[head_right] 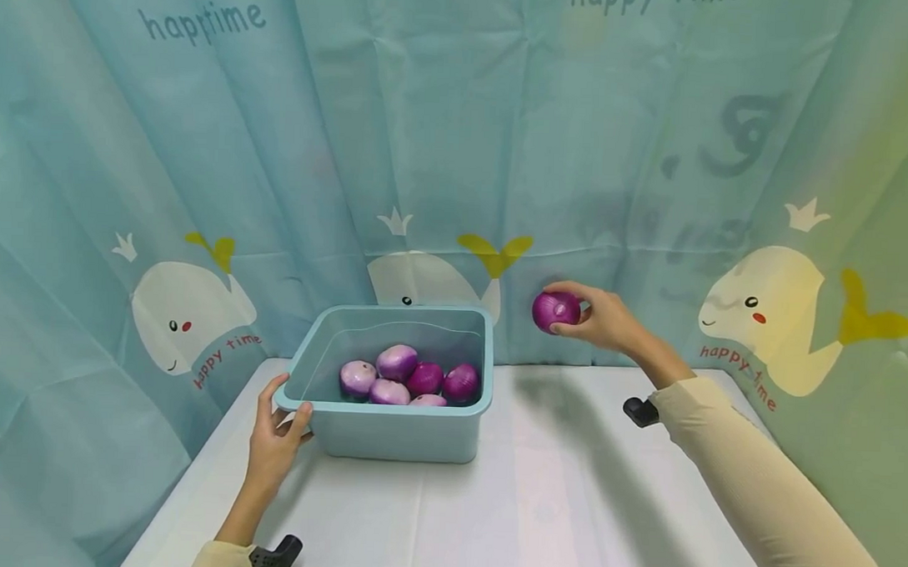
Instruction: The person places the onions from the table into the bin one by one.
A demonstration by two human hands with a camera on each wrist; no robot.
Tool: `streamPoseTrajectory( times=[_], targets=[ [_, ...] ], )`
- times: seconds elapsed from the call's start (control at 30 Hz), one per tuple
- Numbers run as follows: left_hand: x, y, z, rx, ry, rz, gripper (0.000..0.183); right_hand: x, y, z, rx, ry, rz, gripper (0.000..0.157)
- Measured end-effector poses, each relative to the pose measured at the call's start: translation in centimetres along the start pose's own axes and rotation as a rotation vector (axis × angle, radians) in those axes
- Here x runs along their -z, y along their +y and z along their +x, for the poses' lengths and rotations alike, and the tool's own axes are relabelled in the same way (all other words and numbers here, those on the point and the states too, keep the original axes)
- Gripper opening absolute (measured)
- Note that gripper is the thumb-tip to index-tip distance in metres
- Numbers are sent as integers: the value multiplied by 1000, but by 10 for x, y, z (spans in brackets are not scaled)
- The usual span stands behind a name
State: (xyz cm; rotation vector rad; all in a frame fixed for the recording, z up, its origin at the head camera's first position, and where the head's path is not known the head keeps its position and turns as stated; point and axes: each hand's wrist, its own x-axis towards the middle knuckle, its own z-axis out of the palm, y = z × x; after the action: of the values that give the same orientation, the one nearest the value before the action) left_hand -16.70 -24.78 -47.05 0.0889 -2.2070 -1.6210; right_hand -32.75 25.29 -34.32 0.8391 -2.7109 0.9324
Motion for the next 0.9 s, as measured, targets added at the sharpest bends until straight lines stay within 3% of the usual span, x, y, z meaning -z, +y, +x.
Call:
streamPoseTrajectory(
  times=[0.43, 0.9],
  targets=[
    [1, -2, 0, -16, 0, 11, 67, -6, -13, 11, -18, -45, 30, 61],
    [2, -2, 0, -21, 0, 34, 66, -21, -62, 55, 60, -144, 18, 62]
  ],
)
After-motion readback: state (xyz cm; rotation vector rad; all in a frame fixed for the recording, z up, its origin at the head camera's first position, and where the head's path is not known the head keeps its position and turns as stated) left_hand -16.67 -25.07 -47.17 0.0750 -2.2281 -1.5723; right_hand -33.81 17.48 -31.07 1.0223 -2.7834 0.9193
